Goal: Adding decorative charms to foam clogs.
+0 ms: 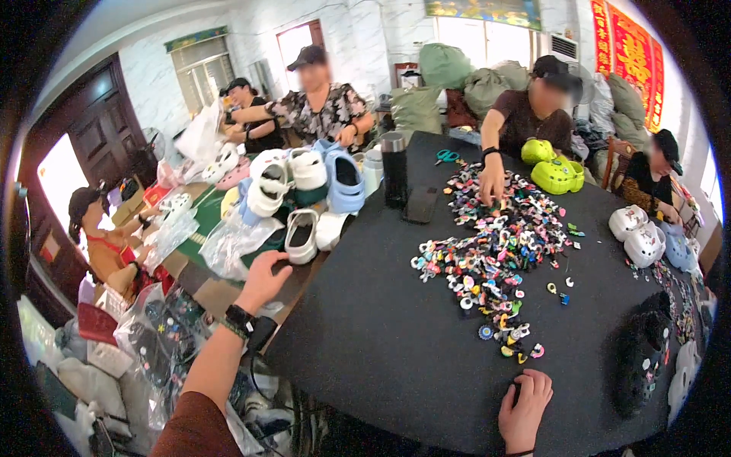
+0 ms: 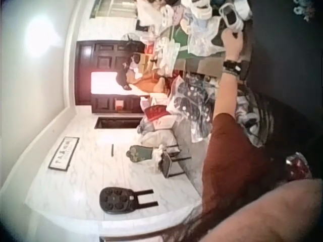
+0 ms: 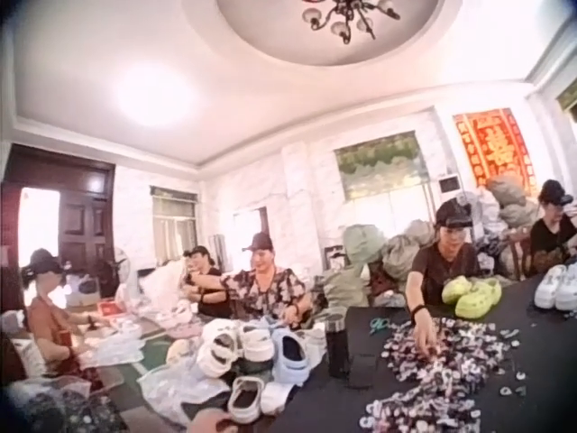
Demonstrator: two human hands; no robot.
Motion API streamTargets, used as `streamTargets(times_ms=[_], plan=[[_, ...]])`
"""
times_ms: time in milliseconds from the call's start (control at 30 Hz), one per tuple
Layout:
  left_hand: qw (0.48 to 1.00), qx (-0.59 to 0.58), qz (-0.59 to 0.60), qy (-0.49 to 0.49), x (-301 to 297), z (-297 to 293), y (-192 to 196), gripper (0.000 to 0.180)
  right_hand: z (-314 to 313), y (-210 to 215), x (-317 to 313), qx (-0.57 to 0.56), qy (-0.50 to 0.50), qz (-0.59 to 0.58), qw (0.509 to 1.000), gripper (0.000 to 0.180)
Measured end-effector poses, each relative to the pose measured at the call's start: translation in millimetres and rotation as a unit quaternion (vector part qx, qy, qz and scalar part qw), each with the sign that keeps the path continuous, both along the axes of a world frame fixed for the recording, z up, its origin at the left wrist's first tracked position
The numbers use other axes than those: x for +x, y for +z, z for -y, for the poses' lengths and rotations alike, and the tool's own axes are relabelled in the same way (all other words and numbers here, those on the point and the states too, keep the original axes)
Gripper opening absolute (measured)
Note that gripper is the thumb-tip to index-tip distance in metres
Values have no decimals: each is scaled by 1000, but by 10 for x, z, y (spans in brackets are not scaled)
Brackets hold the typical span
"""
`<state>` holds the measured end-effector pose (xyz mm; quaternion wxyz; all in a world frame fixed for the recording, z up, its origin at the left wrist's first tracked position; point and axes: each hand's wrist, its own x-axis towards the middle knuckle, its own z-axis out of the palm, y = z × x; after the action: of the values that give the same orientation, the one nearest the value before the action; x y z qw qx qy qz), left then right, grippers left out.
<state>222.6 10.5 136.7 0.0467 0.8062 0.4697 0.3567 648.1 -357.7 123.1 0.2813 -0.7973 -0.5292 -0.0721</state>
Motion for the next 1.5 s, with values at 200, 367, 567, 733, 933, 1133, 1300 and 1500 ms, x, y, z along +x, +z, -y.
streamTargets(times_ms=[200,367,567,733,933,1133,1300,1500], plan=[[998,-42,42,12,123,1091,-302,49,47,-65,48,14,-9,25,1000,19],[995,-48,9,89,338,1460,-469,49,31,-149,71,28,3,42,999,16],[992,-26,26,124,357,1479,-509,44,30,-241,130,45,0,60,997,15],[989,-51,39,130,412,1429,-562,49,58,-244,165,64,-7,74,995,15],[990,-53,39,125,334,1437,-507,48,-3,-231,125,80,0,75,994,11],[990,-76,42,114,392,1427,-457,48,34,-236,158,81,-21,85,993,10],[992,-63,27,101,339,1399,-492,48,14,-258,149,87,-24,79,993,9],[992,-56,25,107,287,1345,-570,45,26,-197,93,64,-37,58,996,11]])
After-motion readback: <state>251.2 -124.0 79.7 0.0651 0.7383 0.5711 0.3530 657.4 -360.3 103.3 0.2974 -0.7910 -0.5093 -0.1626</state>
